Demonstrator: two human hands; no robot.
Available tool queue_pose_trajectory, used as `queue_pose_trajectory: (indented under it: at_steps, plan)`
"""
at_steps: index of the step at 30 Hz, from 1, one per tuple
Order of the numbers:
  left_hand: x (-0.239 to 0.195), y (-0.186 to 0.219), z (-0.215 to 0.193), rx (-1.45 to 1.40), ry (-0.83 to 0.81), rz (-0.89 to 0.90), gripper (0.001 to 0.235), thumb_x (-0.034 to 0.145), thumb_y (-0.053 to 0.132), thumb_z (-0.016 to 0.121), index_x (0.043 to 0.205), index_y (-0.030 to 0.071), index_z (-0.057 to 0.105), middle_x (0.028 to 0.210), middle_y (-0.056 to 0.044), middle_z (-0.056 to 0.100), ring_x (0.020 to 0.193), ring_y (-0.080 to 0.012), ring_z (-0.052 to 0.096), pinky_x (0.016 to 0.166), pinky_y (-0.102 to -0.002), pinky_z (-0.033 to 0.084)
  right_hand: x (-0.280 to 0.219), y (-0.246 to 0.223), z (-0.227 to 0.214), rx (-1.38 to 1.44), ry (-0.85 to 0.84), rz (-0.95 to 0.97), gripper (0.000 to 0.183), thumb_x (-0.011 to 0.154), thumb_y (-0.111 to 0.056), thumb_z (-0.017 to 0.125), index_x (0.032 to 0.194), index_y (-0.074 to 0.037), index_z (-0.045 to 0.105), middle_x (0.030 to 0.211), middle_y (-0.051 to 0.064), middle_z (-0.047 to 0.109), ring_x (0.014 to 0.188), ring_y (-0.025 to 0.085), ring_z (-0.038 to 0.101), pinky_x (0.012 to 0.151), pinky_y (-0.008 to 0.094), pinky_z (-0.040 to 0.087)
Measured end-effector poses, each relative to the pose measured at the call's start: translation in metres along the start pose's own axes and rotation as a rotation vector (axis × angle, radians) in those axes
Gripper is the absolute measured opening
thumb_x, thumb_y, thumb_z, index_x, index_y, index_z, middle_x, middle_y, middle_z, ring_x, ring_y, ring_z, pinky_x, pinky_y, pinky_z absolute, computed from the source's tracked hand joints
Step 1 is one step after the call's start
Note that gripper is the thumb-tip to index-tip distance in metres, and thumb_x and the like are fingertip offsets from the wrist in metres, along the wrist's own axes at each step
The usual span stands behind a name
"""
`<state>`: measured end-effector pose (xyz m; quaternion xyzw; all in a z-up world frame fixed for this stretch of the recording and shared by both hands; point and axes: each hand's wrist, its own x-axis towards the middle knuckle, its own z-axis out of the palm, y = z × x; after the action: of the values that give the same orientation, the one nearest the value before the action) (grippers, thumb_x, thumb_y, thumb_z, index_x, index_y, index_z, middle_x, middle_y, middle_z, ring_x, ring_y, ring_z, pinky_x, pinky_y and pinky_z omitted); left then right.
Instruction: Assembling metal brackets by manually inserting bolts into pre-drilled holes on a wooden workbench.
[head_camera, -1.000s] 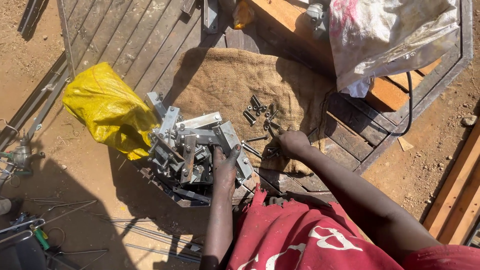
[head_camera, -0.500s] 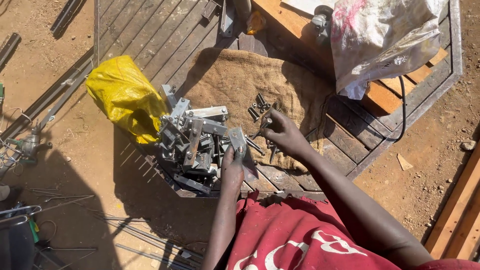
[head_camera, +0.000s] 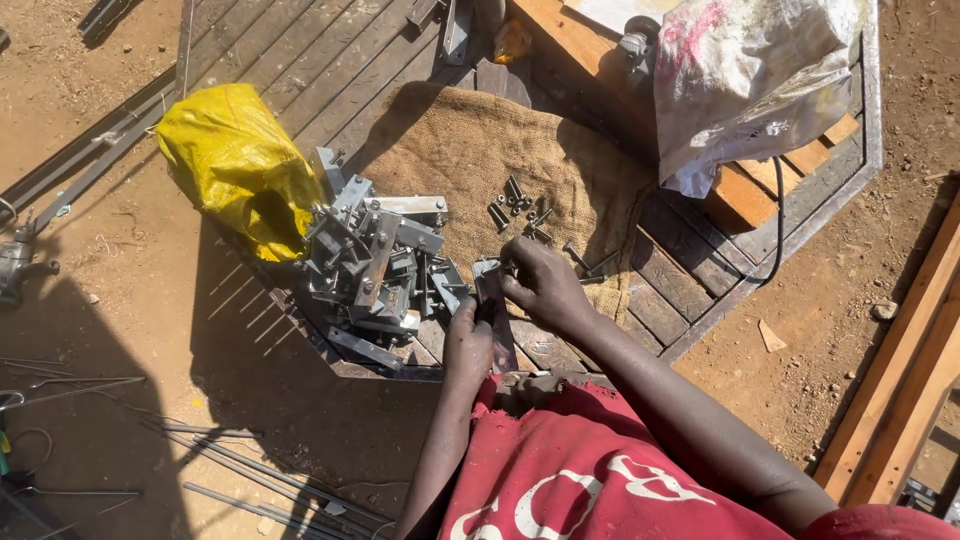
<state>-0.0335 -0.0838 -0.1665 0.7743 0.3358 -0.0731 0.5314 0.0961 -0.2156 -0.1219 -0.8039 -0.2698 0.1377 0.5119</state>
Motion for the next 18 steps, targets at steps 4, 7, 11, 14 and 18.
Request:
queue_pose_trajectory:
  at_steps: [4,7,11,14,18]
  plan:
    - [0.013,-0.035,0.011,0.098,-0.048,-0.155,0.026,0.089,0.017,0.051,0.109,0.017,0.069,0.103,-0.012,0.073,0.109,-0.0347,0.068,0.098,-0.049,0.052,0.004,-0.017,0.0,-0.237,-0.152,-0.094,0.025,0.082,-0.019,0.073,0.102,-0.015,0.059,0.088,0.011,0.064,0.086,0.04,0.068,0.071,0.054,0.055]
    - [0.01,-0.029,0.011,0.148,-0.118,-0.176,0.028,0.091,0.021,0.052,0.112,0.019,0.069,0.105,-0.008,0.074,0.113,-0.0331,0.068,0.099,-0.051,0.052,0.007,-0.03,-0.001,-0.369,-0.279,-0.106,0.024,0.086,-0.016,0.071,0.106,-0.013,0.058,0.093,0.014,0.063,0.085,0.043,0.068,0.071,0.056,0.056]
    - [-0.001,0.0,0.006,-0.103,-0.048,-0.053,0.017,0.094,0.01,0.054,0.1,0.004,0.07,0.09,-0.019,0.068,0.095,-0.0296,0.065,0.084,-0.044,0.053,0.022,-0.026,-0.011,-0.213,-0.422,0.005,0.031,0.089,-0.018,0.068,0.115,-0.004,0.057,0.108,0.026,0.064,0.11,0.055,0.061,0.087,0.065,0.052]
    - [0.008,0.001,0.001,-0.179,-0.046,-0.06,0.015,0.097,0.013,0.057,0.097,0.003,0.069,0.087,-0.016,0.066,0.091,-0.0234,0.06,0.083,-0.041,0.052,0.051,0.04,0.002,-0.301,-0.352,0.124,0.024,0.093,-0.022,0.065,0.113,-0.01,0.062,0.108,0.021,0.066,0.107,0.051,0.064,0.087,0.062,0.054]
    - [0.025,-0.027,-0.016,-0.145,-0.054,-0.127,0.022,0.099,0.023,0.061,0.095,0.002,0.066,0.09,-0.021,0.068,0.09,-0.0272,0.063,0.085,-0.045,0.05,0.093,0.128,0.017,-0.624,-0.229,0.266,0.017,0.093,-0.025,0.065,0.108,-0.018,0.063,0.102,0.008,0.061,0.087,0.038,0.072,0.073,0.05,0.062]
